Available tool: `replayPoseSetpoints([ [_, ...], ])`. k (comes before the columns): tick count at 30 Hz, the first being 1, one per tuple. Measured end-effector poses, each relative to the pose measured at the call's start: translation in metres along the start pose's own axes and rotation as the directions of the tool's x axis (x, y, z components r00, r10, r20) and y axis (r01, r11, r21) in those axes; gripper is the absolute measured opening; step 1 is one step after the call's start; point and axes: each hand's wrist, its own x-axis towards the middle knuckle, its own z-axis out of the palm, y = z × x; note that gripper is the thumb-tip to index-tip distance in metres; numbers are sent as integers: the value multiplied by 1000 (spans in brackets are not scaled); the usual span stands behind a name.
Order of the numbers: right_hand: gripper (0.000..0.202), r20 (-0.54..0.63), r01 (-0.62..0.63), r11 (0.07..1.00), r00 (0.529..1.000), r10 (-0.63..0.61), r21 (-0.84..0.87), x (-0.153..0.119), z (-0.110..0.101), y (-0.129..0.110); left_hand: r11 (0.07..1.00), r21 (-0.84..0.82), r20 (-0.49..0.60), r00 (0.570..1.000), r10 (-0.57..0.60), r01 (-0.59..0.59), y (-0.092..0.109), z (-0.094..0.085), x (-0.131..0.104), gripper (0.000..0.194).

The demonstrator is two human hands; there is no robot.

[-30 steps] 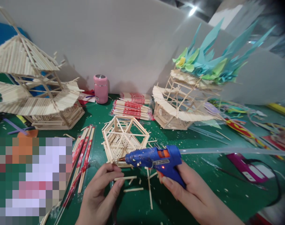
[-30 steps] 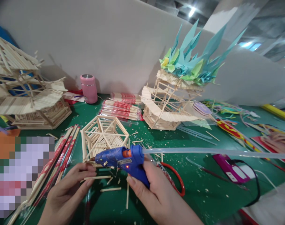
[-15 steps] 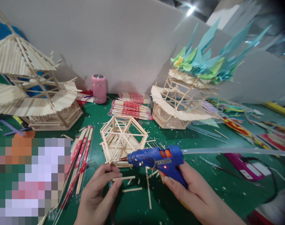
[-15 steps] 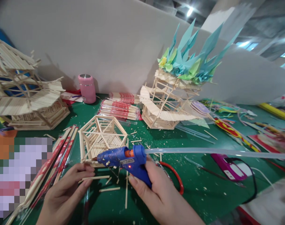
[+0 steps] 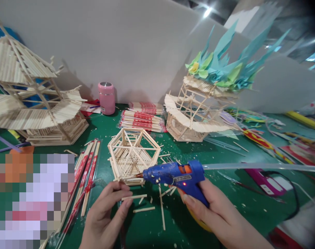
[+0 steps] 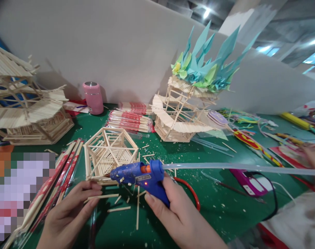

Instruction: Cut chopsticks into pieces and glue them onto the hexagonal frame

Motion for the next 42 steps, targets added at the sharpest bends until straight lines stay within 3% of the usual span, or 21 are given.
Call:
replayPoseSetpoints([
  [11,23,-35,52,994,998,-55,-96,-2,-5,4,1000,15,-8,1000,-15,15,-1,0,0,17],
  [24,19,-86,31,983,995,-47,-180,-7,-11,9,1000,27,6,1000,10,-10,-4,-2,-1,17],
  [30,22,-107,43,954,991,-78,-298,-10,-14,10,999,33,-1,1000,11,-11,-4,-1,0,17],
  [36,24,-38,81,917,994,-104,-390,-16,-20,15,999,39,-11,1000,11,-10,-2,-1,0,17],
  [42,25,-56,88,907,991,-122,-411,-19,-19,14,999,31,-24,1000,19,-18,-1,-2,0,16],
])
